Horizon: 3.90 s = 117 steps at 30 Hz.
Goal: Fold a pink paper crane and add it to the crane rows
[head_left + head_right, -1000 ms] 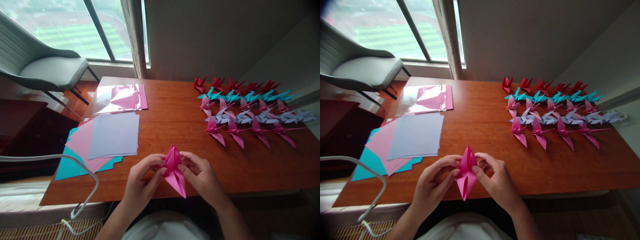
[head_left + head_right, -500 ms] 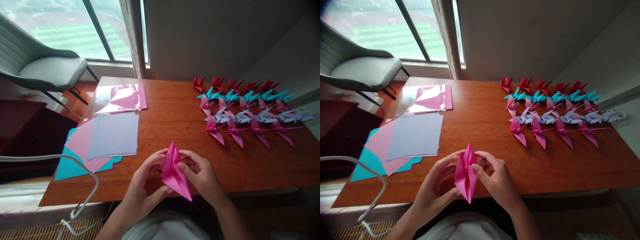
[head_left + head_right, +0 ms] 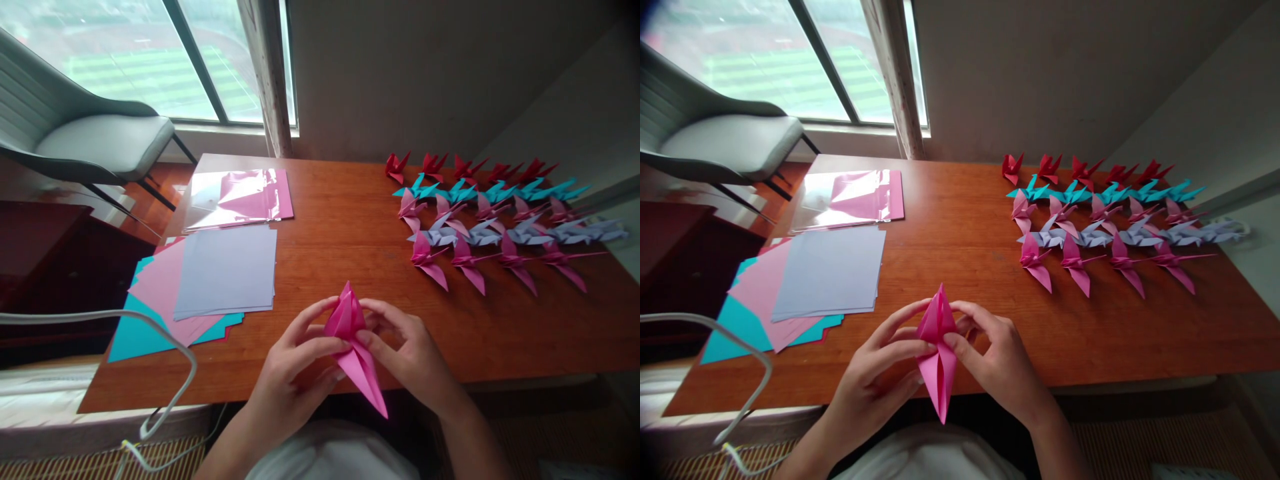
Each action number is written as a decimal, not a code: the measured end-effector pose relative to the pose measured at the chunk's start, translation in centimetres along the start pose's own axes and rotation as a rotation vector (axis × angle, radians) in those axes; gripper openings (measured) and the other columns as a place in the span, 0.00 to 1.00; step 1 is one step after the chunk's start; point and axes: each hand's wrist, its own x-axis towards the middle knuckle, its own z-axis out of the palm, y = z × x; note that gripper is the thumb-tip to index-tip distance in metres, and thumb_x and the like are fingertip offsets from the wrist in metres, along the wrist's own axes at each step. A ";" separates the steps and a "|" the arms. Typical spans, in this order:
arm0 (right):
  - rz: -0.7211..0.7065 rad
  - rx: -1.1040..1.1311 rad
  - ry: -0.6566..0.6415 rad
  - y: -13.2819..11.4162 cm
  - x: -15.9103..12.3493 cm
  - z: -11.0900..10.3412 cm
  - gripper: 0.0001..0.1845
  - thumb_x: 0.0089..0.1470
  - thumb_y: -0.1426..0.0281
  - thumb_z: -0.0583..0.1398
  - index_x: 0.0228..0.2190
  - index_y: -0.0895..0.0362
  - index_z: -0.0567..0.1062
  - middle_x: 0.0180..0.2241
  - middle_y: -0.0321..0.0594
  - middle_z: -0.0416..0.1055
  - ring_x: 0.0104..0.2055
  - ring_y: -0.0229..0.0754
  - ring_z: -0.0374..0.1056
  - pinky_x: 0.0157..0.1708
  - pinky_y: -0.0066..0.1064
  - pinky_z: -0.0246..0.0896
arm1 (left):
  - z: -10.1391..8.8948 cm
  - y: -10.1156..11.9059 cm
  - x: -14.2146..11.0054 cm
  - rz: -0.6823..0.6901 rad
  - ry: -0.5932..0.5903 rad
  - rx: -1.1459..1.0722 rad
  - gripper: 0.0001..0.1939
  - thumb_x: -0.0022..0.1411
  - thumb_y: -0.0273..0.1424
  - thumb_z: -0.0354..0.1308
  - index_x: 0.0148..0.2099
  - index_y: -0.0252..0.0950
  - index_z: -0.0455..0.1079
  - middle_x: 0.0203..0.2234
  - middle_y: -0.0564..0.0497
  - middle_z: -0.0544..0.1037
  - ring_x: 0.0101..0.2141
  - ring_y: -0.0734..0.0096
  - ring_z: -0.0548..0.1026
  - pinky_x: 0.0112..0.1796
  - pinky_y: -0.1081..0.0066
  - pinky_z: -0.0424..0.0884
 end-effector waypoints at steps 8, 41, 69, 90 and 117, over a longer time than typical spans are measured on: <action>0.083 0.158 -0.210 0.1 0.1 -1.0 0.28 0.56 0.67 0.67 0.57 0.50 0.70 0.43 0.39 0.76 0.40 0.40 0.74 0.43 0.31 0.73 | -0.4 0.0 0.4 0.047 0.000 0.053 0.16 0.65 0.17 0.58 0.49 0.41 0.78 0.64 0.42 0.64 0.50 0.64 0.78 0.48 0.70 0.77; -0.187 -0.193 -0.094 -1.5 0.0 -1.2 0.16 0.59 0.66 0.66 0.49 0.51 0.76 0.38 0.38 0.78 0.36 0.40 0.73 0.39 0.29 0.70 | -0.2 0.1 -0.3 0.146 0.057 0.218 0.15 0.63 0.22 0.63 0.49 0.43 0.80 0.57 0.42 0.74 0.50 0.60 0.79 0.49 0.67 0.77; -0.180 -0.169 -0.009 -0.9 -0.4 -0.1 0.19 0.58 0.60 0.66 0.50 0.51 0.77 0.43 0.41 0.79 0.39 0.43 0.74 0.43 0.33 0.71 | 0.8 0.1 0.4 -0.105 0.161 -0.098 0.09 0.66 0.25 0.60 0.46 0.40 0.78 0.43 0.45 0.80 0.43 0.63 0.79 0.43 0.69 0.75; -0.059 0.019 0.179 -0.1 0.2 1.6 0.09 0.60 0.64 0.64 0.42 0.53 0.78 0.37 0.40 0.79 0.37 0.41 0.74 0.37 0.30 0.70 | 2.2 0.9 1.8 -0.525 0.213 -0.666 0.12 0.60 0.34 0.69 0.44 0.34 0.76 0.38 0.48 0.82 0.40 0.69 0.78 0.43 0.76 0.72; -0.228 0.121 0.159 -1.0 -0.3 0.8 0.13 0.60 0.63 0.64 0.47 0.47 0.76 0.39 0.35 0.72 0.38 0.38 0.68 0.37 0.29 0.64 | 2.3 0.0 2.2 -0.618 0.260 -1.077 0.10 0.63 0.34 0.66 0.42 0.31 0.78 0.29 0.50 0.76 0.28 0.80 0.70 0.30 0.80 0.69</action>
